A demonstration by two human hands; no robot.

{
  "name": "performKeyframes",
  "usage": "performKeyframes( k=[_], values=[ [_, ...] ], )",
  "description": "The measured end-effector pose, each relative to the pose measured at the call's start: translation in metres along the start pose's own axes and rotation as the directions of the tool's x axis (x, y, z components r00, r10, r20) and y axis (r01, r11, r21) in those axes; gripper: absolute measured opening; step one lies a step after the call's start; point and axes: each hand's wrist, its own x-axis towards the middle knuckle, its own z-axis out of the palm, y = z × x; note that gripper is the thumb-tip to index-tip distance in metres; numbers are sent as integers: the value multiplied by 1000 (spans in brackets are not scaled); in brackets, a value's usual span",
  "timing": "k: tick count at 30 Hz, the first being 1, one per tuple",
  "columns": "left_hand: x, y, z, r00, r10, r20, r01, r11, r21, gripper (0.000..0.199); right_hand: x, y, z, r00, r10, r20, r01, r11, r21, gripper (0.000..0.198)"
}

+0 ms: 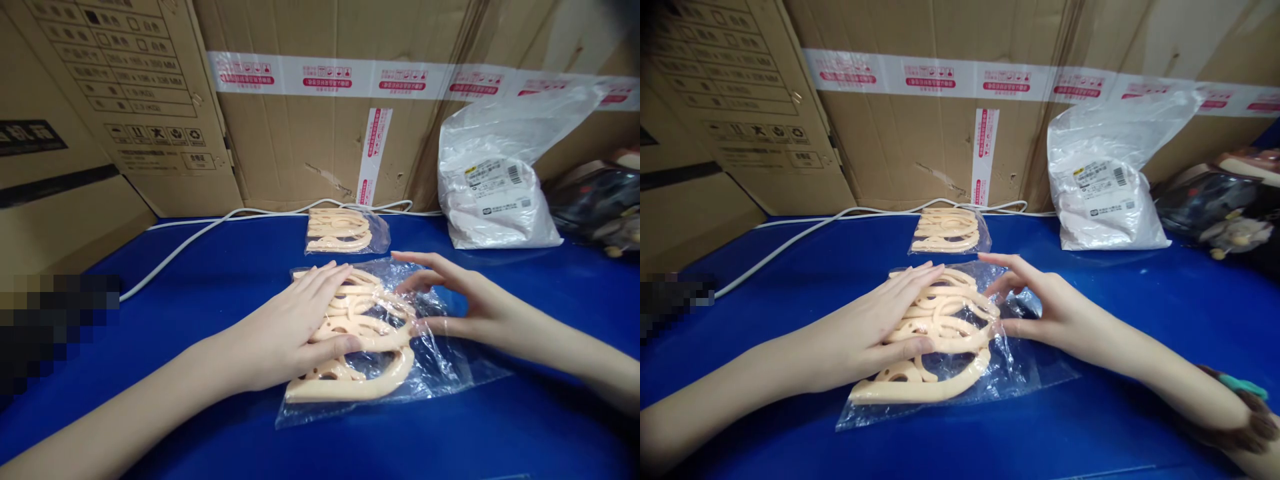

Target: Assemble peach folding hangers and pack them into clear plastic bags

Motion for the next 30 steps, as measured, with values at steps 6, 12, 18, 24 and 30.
performKeyframes(
  k=[6, 12, 18, 24, 30],
  values=[
    [-1, -1, 0, 1000, -5, -3, 5, 1000, 12, 78, 2, 6, -1, 1000, -4, 12, 3, 999, 35, 72],
    [1, 1, -1, 1000, 15, -7, -15, 1000, -8, 74, 5, 4, 6, 1000, 17, -23, -15, 997, 81, 65],
    [3, 4, -3, 999, 40, -3, -40, 999, -8, 71, 8, 9, 6, 1000, 16, 5, -17, 995, 97, 65],
    [9, 7, 1, 987, 160, 8, -160, 987, 35, 75, 12, 41, -16, 963, 113, -245, -151, 978, -141, 60],
    [20, 16, 2, 973, 229, 27, -230, 972, 35, 64, 12, 41, -16, 971, 237, -31, -227, 955, 192, 68]
  ],
)
